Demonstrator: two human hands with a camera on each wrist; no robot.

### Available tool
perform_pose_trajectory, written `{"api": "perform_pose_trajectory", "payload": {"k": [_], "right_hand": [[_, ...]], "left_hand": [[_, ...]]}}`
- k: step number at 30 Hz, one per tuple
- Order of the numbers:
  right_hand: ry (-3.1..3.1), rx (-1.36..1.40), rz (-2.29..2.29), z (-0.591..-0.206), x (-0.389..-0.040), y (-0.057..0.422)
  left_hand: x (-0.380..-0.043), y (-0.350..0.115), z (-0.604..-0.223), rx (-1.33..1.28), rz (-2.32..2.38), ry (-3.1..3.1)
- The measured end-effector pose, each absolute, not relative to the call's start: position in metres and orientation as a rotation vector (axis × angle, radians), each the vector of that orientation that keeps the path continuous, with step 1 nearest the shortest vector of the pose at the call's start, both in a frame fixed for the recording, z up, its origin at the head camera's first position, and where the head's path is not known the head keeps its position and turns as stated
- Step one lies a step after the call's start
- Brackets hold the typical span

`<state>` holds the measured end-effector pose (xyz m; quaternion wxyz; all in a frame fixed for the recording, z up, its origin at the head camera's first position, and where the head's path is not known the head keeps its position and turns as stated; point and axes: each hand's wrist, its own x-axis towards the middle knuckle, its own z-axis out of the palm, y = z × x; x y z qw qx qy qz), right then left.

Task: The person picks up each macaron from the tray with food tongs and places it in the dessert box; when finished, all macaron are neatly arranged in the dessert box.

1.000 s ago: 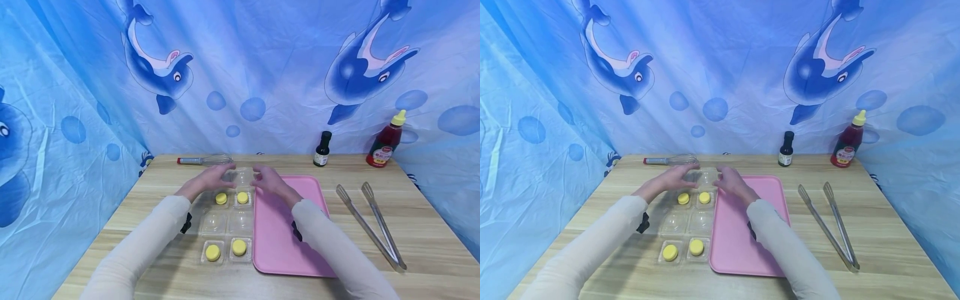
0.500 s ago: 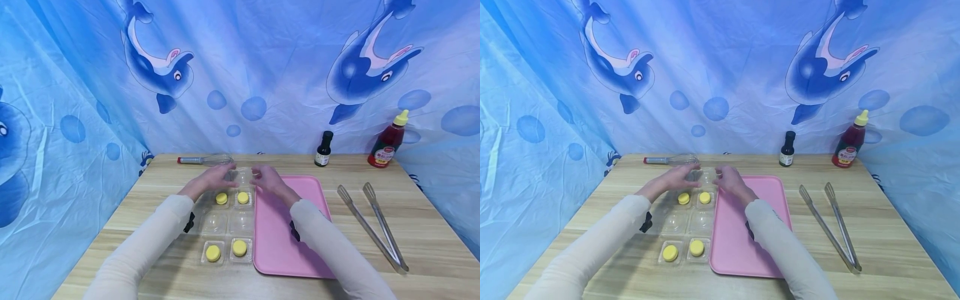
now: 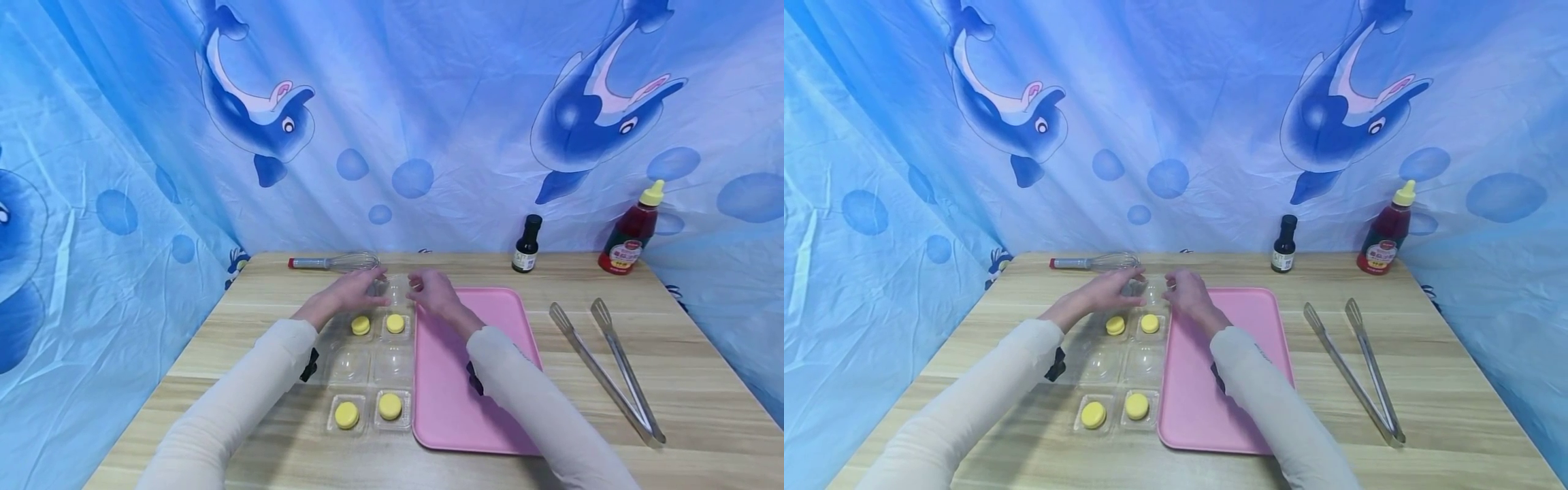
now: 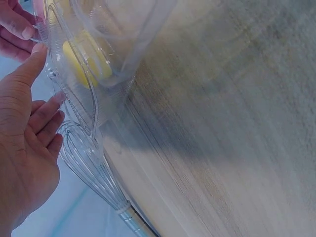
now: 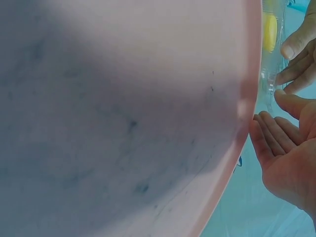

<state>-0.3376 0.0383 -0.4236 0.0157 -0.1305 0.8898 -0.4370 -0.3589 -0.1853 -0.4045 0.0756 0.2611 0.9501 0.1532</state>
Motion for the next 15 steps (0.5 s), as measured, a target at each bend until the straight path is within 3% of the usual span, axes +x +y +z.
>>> {"api": "perform_pose_trajectory", "payload": {"k": [15], "right_hand": [[2.747, -0.258, -1.489, -0.4219, -0.3391, 0.0325]], "left_hand": [[-0.3594, -0.1831, -0.4044, 0.771, 0.444, 2.863]]}}
